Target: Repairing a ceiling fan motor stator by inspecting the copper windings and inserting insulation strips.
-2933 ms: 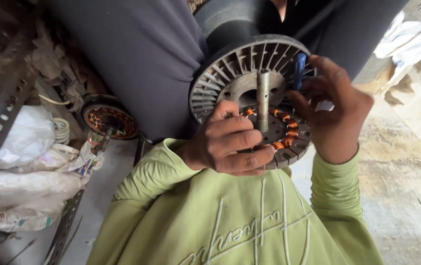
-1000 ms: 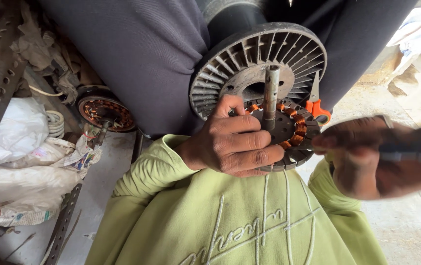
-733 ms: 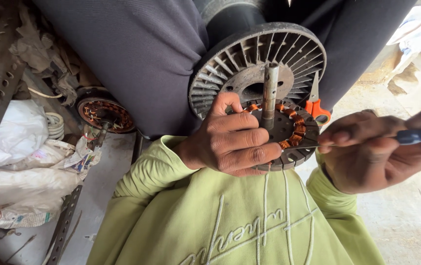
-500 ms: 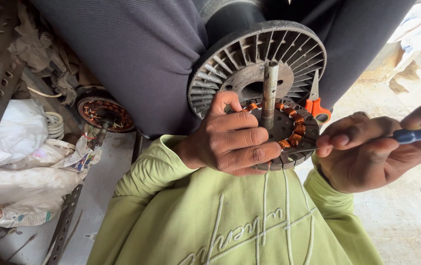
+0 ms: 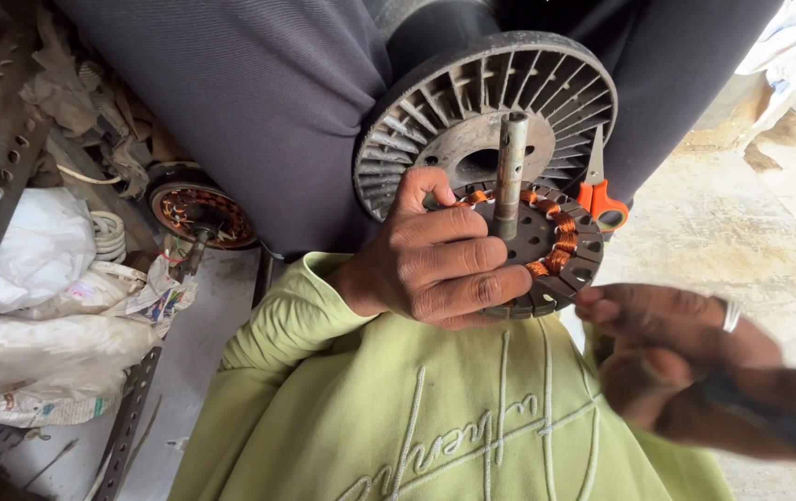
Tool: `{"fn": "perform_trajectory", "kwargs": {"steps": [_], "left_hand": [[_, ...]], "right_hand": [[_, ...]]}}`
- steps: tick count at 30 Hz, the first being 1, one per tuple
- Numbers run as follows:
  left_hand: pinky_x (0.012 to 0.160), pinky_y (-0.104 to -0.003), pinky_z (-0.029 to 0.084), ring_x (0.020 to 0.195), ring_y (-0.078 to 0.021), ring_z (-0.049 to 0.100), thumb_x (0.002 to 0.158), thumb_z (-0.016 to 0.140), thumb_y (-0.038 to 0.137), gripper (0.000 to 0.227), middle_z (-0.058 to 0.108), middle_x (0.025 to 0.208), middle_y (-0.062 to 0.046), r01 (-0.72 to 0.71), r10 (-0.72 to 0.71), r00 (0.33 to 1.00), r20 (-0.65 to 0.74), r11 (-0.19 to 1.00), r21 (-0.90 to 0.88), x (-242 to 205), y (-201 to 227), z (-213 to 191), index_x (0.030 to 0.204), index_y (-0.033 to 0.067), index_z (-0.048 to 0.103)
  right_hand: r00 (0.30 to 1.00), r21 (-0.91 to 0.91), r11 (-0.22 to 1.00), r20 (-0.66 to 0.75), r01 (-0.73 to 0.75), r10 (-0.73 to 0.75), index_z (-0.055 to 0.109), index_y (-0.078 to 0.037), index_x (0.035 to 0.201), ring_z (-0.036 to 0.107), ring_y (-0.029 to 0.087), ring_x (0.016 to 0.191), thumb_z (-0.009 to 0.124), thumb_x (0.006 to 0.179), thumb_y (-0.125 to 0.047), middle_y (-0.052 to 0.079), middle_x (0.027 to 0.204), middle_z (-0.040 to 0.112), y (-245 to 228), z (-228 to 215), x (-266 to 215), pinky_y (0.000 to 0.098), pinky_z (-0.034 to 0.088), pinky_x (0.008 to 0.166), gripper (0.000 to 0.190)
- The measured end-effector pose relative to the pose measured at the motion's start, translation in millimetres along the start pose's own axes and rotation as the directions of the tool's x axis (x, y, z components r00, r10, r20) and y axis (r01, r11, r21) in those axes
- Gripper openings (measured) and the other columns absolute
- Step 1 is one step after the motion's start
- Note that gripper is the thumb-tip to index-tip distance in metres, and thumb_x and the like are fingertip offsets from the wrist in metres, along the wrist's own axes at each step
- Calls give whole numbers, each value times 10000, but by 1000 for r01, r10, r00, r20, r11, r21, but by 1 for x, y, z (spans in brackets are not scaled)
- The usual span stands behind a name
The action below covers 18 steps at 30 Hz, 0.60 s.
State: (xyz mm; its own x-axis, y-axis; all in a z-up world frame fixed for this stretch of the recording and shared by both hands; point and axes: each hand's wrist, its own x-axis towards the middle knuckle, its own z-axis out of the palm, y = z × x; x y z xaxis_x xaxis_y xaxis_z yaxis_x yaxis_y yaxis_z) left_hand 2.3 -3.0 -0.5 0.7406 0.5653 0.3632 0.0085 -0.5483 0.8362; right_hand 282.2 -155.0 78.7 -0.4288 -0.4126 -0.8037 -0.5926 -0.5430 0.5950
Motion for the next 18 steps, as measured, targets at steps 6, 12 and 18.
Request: {"fn": "perform_trajectory", "kwargs": {"steps": [6, 12, 18], "left_hand": [[881, -432, 344, 815, -100, 560, 883, 809, 307, 252, 537, 890, 108, -11, 11, 999, 48, 1000, 2, 1, 1, -3, 1094, 211, 708], [900, -459, 344, 837, -124, 585, 892, 821, 335, 270, 572, 929, 81, 11, -11, 1000, 8, 1000, -8, 3, 1, -4, 1096, 206, 701], [877, -448, 329, 812, -105, 565, 897, 834, 300, 224, 546, 918, 91, 26, -27, 999, 18, 999, 29, 4, 2, -6, 1047, 259, 673]], "right_hand": [[970, -109, 966, 102, 233, -222, 647, 2, 1224, 465, 27, 509, 600, 999, -77, -29, 648, 500, 23, 5, 2, 192, 374, 444, 243], [871, 235, 937, 476, -257, 120, 656, -107, 1217, 497, 6, 623, 613, 1041, -232, -68, 691, 461, 4, 34, -1, 132, 388, 562, 219], [257, 351, 306, 180, 885, -950, 393, -130, 1332, 631, 186, 592, 509, 1091, -195, 82, 764, 616, 10, 59, 58, 330, 507, 545, 275]]}}
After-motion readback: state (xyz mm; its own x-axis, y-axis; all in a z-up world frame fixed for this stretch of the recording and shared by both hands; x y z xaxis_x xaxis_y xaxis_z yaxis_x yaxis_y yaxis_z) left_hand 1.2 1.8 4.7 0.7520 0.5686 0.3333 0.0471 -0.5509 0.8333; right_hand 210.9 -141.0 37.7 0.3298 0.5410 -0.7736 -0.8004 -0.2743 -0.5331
